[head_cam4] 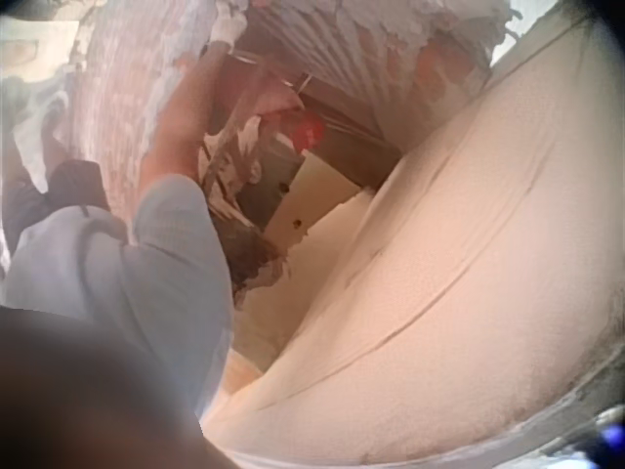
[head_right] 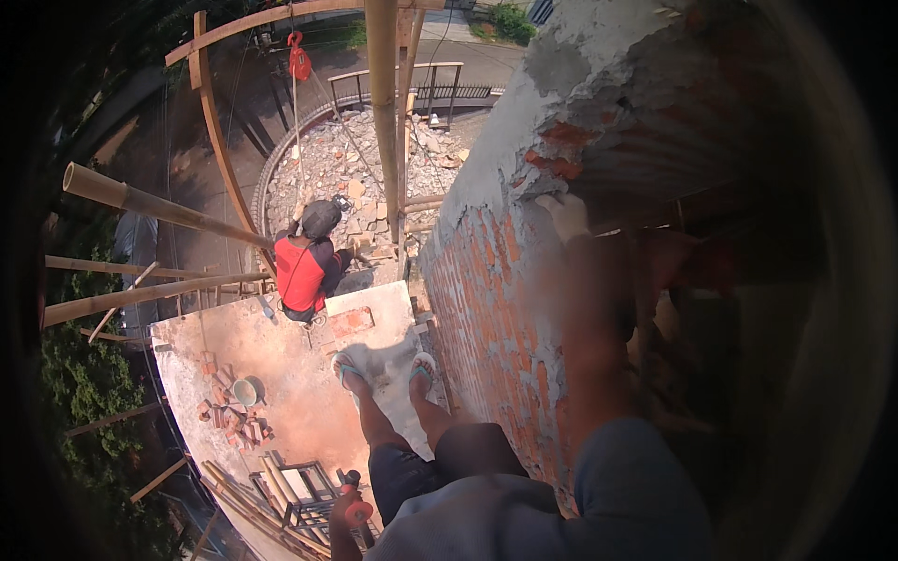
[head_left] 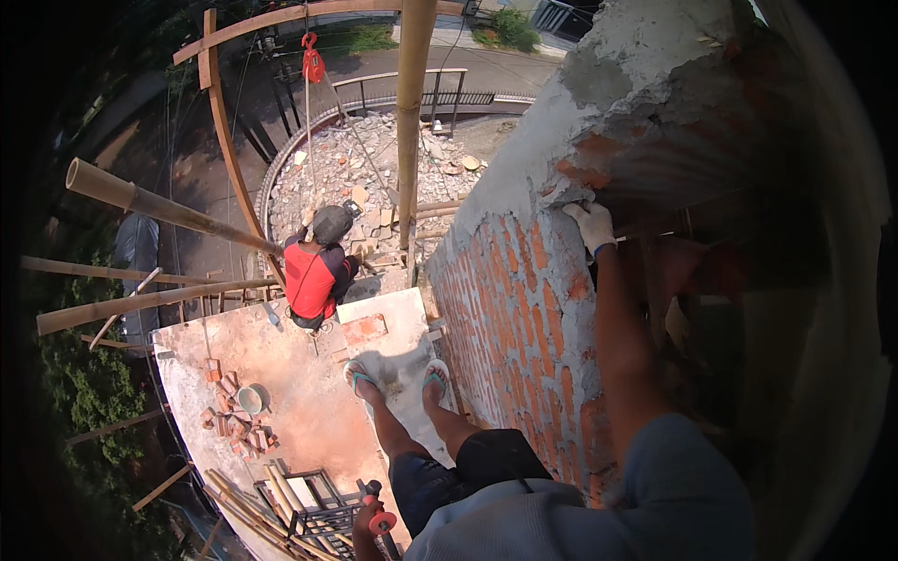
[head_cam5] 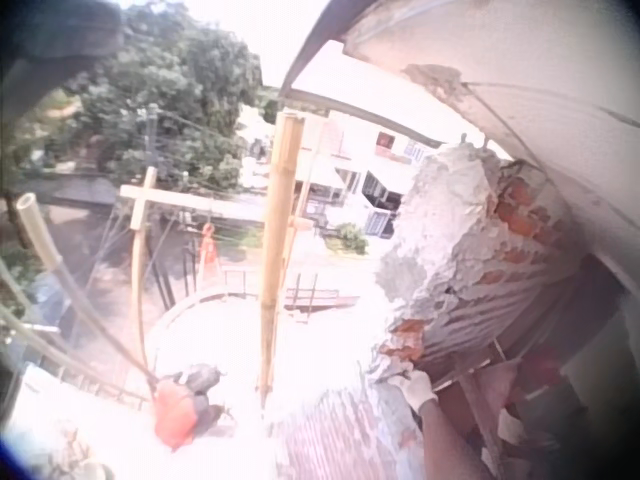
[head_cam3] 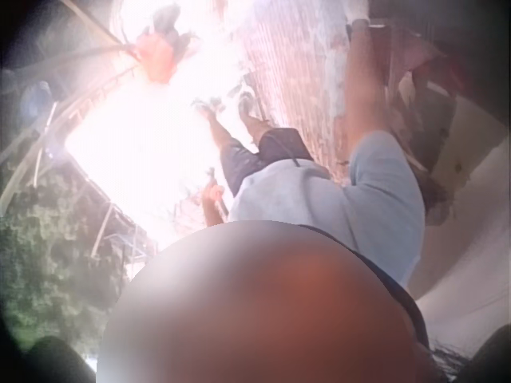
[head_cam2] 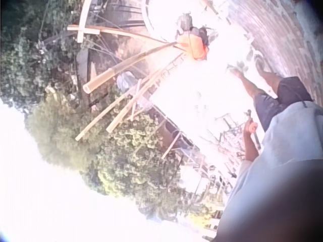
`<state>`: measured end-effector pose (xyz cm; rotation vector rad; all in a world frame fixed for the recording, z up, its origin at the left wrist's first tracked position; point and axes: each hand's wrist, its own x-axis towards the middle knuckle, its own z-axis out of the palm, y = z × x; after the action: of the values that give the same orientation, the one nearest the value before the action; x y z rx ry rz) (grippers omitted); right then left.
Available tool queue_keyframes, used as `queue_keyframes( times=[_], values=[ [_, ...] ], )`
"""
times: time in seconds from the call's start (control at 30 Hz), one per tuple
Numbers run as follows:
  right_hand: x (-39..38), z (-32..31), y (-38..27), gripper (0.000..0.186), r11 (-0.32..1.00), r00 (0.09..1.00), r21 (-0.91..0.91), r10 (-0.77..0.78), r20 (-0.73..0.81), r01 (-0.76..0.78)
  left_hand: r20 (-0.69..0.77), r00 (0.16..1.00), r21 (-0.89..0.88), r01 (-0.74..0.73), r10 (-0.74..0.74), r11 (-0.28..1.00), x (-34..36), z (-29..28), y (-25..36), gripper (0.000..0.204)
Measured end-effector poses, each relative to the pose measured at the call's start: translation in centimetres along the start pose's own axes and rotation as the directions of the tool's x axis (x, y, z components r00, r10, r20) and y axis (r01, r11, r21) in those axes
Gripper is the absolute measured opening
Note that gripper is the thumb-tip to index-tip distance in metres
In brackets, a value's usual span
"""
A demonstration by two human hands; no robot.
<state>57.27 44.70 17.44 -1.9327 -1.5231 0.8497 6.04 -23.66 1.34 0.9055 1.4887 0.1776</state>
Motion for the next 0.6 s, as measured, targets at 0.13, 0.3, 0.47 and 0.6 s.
queue_keyframes(
  times=[0.13,0.3,0.47,0.6],
  values=[
    [0.7,-0.9,1.2,0.039,1.000,1.000,-0.027,0.008,0.011,-0.007,0.072,0.996,0.086,0.049,-0.055,0.995,-0.9,-1.2,0.9,0.022],
    [-1.3,-2.7,-0.4,0.036,0.974,0.998,-0.222,-0.050,-0.034,0.041,0.107,0.967,-0.076,0.238,-0.229,0.968,-0.1,-2.1,-0.9,0.021],
    [-10.9,0.1,-0.5,0.030,0.986,0.977,-0.020,-0.169,-0.128,0.168,0.029,0.963,-0.041,0.267,-0.266,0.963,1.9,-1.7,-1.4,0.024],
    [-19.8,7.8,3.0,0.029,0.998,0.921,0.032,-0.059,0.385,0.051,-0.015,0.999,0.074,0.043,-0.042,0.996,2.0,-0.3,0.6,0.028]
  ],
)
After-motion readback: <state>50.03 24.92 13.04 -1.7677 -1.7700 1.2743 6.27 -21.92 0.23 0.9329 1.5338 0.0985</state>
